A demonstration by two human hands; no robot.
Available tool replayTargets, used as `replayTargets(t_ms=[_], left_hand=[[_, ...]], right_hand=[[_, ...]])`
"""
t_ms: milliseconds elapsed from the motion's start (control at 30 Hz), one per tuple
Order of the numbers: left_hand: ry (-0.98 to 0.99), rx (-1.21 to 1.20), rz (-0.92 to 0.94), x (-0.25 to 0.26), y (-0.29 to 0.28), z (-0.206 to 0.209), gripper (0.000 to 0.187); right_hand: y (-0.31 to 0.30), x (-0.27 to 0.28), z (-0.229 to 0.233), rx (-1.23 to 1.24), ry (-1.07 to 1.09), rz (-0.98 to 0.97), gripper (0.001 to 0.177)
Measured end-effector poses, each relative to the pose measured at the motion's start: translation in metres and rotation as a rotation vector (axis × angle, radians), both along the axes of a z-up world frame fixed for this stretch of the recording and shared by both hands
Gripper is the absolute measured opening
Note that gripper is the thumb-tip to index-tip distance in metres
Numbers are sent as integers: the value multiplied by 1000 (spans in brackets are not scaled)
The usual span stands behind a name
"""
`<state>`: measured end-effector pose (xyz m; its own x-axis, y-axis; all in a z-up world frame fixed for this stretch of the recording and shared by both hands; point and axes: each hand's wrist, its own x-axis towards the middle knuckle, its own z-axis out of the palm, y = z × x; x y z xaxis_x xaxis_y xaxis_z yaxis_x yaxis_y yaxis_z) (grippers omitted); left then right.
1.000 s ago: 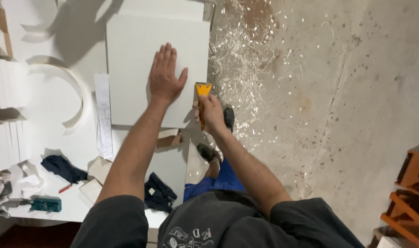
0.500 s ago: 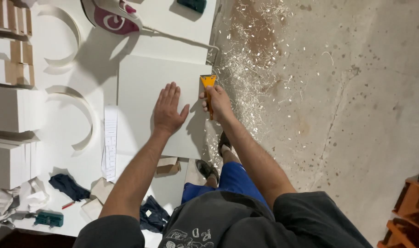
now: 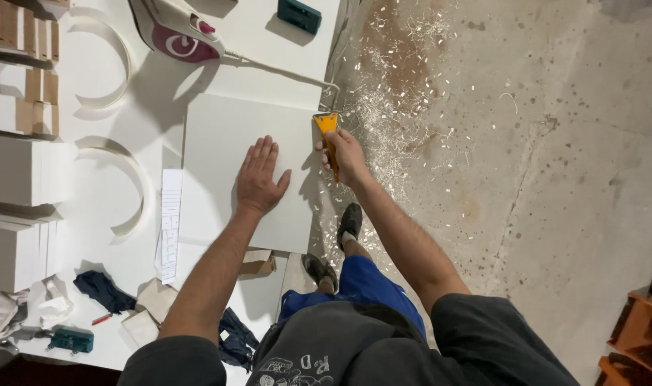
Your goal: Applying edge banding to a wooden panel using an iron, trimmer, and sanding block
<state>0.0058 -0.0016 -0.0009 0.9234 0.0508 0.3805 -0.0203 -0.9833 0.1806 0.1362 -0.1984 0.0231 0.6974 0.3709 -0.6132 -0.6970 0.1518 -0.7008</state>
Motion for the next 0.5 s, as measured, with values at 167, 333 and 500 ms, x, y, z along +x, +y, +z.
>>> replayTargets(t_ms=[167,333,500], left_hand=[[-41,-26,-27,1,2,2,58],[-65,-210,3,5,-3,-38,37],[462,-1399,69,5,-102,72,26]], right_hand=[[-44,-45,-1,66,-178,10,25],[-94,-93,18,67,-275,43,29],[-124,-117,29,91,-320,145,25]])
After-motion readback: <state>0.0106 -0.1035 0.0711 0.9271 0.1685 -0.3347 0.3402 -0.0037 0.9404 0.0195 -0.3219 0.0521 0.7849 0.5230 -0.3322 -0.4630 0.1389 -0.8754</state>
